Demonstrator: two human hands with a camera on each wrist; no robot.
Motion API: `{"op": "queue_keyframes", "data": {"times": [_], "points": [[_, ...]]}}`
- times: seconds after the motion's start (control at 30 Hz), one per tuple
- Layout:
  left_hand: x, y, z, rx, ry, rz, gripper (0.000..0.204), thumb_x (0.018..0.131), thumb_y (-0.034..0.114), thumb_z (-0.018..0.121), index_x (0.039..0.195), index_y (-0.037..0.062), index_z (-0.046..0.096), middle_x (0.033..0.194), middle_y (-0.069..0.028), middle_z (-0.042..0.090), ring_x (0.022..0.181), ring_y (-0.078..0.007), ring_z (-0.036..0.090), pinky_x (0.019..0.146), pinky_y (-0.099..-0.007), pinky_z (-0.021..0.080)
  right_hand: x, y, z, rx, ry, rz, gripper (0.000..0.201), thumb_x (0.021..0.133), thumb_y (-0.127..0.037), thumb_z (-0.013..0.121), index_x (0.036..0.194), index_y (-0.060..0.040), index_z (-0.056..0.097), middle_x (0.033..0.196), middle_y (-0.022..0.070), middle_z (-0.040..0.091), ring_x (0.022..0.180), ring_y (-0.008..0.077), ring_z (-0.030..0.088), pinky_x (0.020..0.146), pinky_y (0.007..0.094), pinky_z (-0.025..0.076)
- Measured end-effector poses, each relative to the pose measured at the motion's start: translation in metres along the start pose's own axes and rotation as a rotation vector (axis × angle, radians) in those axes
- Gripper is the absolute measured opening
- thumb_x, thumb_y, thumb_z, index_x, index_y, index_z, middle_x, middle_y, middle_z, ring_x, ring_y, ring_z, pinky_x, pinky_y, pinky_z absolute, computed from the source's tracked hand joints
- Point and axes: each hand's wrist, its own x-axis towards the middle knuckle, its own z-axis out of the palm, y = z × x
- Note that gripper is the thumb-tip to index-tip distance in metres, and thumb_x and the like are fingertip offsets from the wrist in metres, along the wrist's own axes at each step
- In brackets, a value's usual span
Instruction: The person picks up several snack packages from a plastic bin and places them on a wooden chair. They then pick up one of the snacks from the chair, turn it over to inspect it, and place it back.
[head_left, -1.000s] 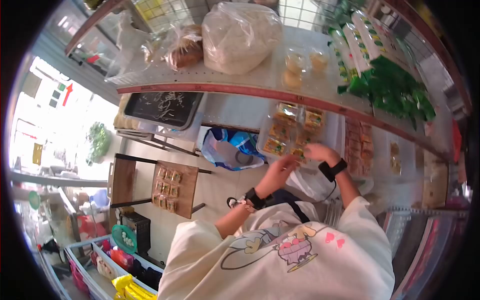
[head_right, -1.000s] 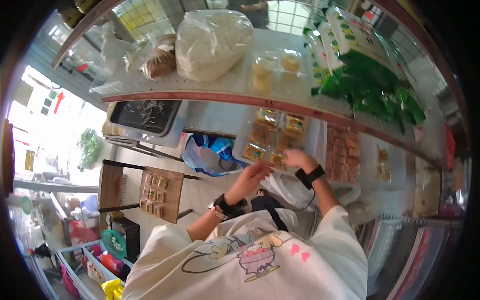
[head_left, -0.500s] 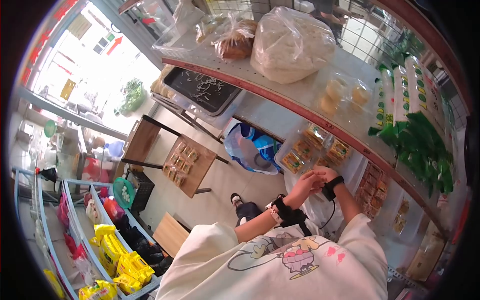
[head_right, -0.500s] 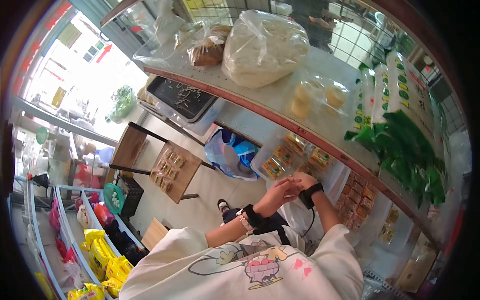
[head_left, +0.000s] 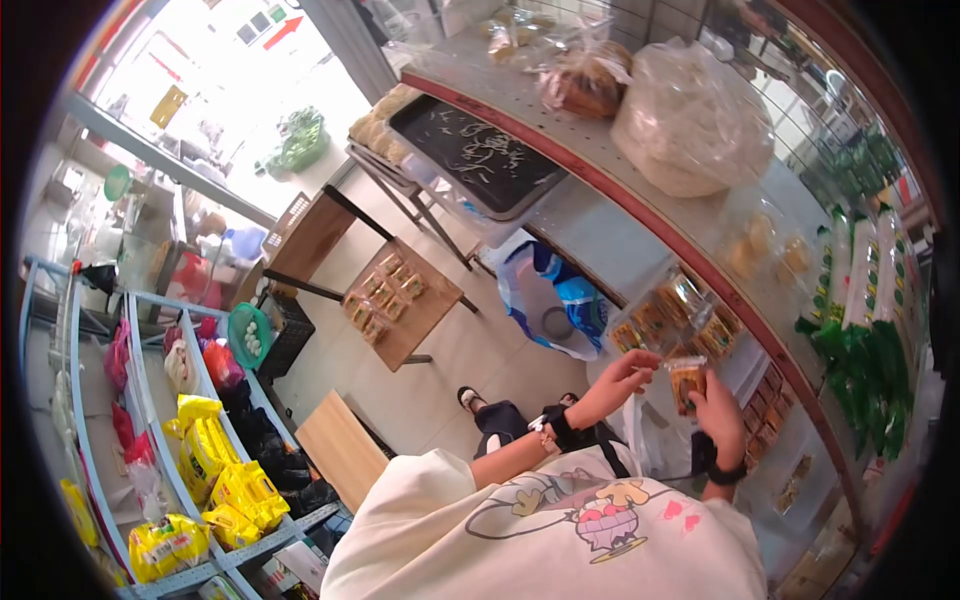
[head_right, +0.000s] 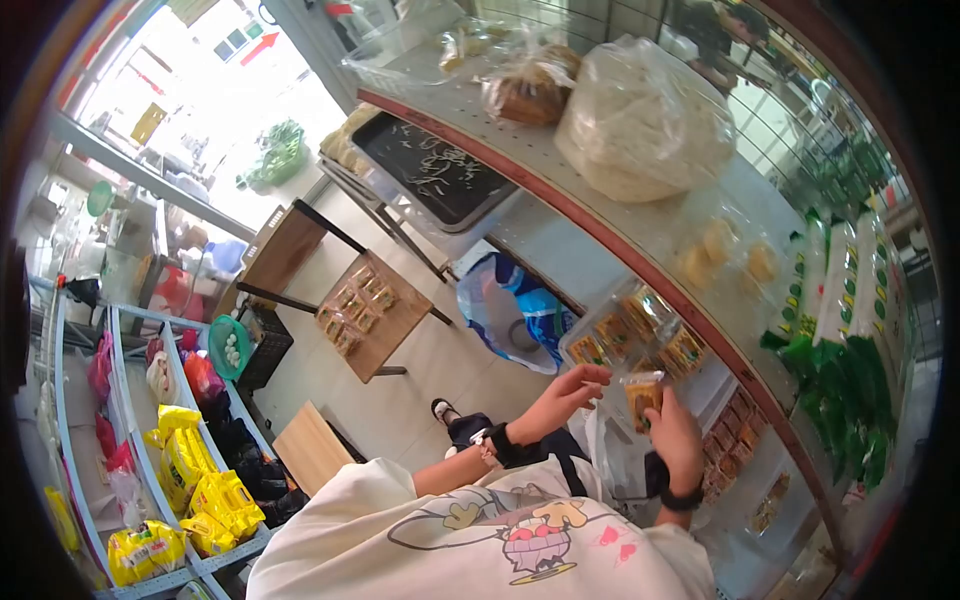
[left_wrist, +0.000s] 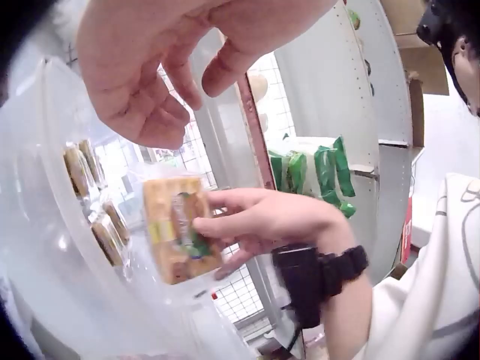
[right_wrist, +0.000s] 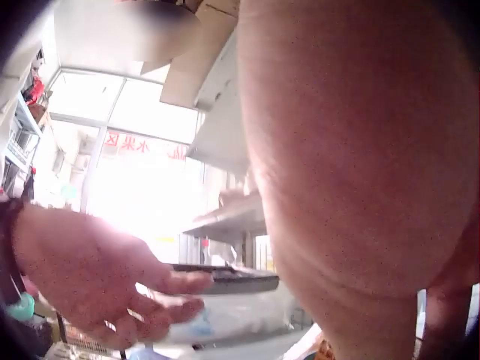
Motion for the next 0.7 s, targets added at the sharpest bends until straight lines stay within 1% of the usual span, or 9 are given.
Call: {"op": "queue_keyframes", "data": {"times": [0.17, 0.2, 0.23, 0.3, 0.33, 0.47, 0.53, 0.63, 0.7], "points": [[-0.052, 0.035, -0.034, 0.290, 0.062, 0.133, 0.035, 0.085, 0.017, 0.056, 0.117, 0.0071, 0.045, 0.115, -0.0023, 0.048, 0.091, -0.0110, 0.047, 0.073, -0.0234, 0.044, -0.040, -0.091, -0.004, 0.083, -0.104, -0.167, 0.033, 0.080, -0.024, 0.055, 0.108, -0.0059, 0.051, 0.090, 0.0195, 0.059, 0.085, 0.0386, 0.055, 0.071, 0.0439, 0.044], [-0.063, 0.037, -0.044, 0.327, 0.102, 0.147, 0.035, 0.082, 0.020, 0.061, 0.112, 0.0063, 0.048, 0.101, -0.0032, 0.054, 0.080, -0.0098, 0.047, 0.065, -0.0222, 0.043, -0.040, -0.105, 0.003, 0.054, -0.078, -0.245, 0.033, 0.080, -0.024, 0.056, 0.107, -0.0055, 0.052, 0.091, 0.0186, 0.060, 0.084, 0.0378, 0.056, 0.071, 0.0430, 0.044], [-0.075, 0.039, -0.059, 0.320, 0.109, 0.147, 0.035, 0.082, 0.020, 0.061, 0.112, 0.0063, 0.048, 0.101, -0.0032, 0.054, 0.080, -0.0098, 0.047, 0.065, -0.0222, 0.043, -0.040, -0.115, 0.012, 0.025, -0.053, -0.323, 0.033, 0.080, -0.025, 0.057, 0.106, -0.0051, 0.053, 0.091, 0.0178, 0.060, 0.083, 0.0370, 0.056, 0.070, 0.0421, 0.044], [-0.097, 0.039, -0.092, 0.497, -0.016, -0.045, 0.031, 0.080, 0.021, 0.064, 0.104, 0.0046, 0.051, 0.081, -0.0019, 0.056, 0.068, -0.0082, 0.046, 0.058, -0.0216, 0.039, -0.032, -0.131, 0.031, 0.064, -0.099, -0.383, 0.032, 0.079, -0.025, 0.057, 0.105, -0.0051, 0.055, 0.090, 0.0170, 0.061, 0.081, 0.0363, 0.057, 0.070, 0.0411, 0.044], [-0.109, 0.037, -0.102, 0.445, 0.017, 0.010, 0.027, 0.079, 0.021, 0.065, 0.095, 0.0030, 0.053, 0.070, -0.0006, 0.052, 0.059, -0.0069, 0.041, 0.055, -0.0218, 0.036, -0.029, -0.139, 0.039, 0.111, -0.144, -0.439, 0.032, 0.079, -0.025, 0.058, 0.104, -0.0051, 0.056, 0.090, 0.0161, 0.061, 0.079, 0.0357, 0.057, 0.070, 0.0400, 0.045], [-0.153, 0.042, -0.154, 0.407, -0.017, -0.056, 0.025, 0.080, 0.022, 0.064, 0.091, 0.0027, 0.053, 0.070, 0.0009, 0.051, 0.061, -0.0060, 0.041, 0.054, -0.0219, 0.035, -0.019, -0.194, 0.069, 0.253, -0.363, -0.418, 0.030, 0.077, -0.023, 0.060, 0.100, -0.0045, 0.058, 0.089, 0.0159, 0.061, 0.076, 0.0323, 0.059, 0.068, 0.0364, 0.045], [-0.172, 0.037, -0.178, 0.361, 0.040, -0.083, 0.025, 0.080, 0.022, 0.064, 0.091, 0.0025, 0.053, 0.070, 0.0020, 0.051, 0.062, -0.0055, 0.041, 0.054, -0.0212, 0.035, -0.012, -0.221, 0.088, 0.380, -0.461, -0.451, 0.035, 0.075, -0.018, 0.063, 0.106, -0.0050, 0.055, 0.087, 0.0129, 0.062, 0.071, 0.0245, 0.060, 0.066, 0.0315, 0.046], [-0.198, 0.039, -0.209, 0.137, 0.176, -0.090, 0.028, 0.082, 0.019, 0.062, 0.099, -0.0007, 0.053, 0.085, 0.0006, 0.057, 0.076, -0.0038, 0.051, 0.066, -0.0184, 0.043, -0.003, -0.274, 0.107, 0.486, -0.349, -0.363, 0.046, 0.075, -0.018, 0.066, 0.115, -0.0059, 0.048, 0.086, 0.0090, 0.062, 0.067, 0.0153, 0.059, 0.064, 0.0267, 0.045], [-0.218, 0.037, -0.233, 0.127, 0.288, -0.117, 0.030, 0.083, 0.017, 0.061, 0.103, -0.0024, 0.052, 0.090, -0.0010, 0.058, 0.081, -0.0046, 0.053, 0.072, -0.0195, 0.044, 0.010, -0.303, 0.130, 0.520, -0.283, -0.384, 0.049, 0.076, -0.019, 0.065, 0.118, -0.0060, 0.044, 0.087, 0.0081, 0.061, 0.067, 0.0133, 0.057, 0.064, 0.0256, 0.045]]}}
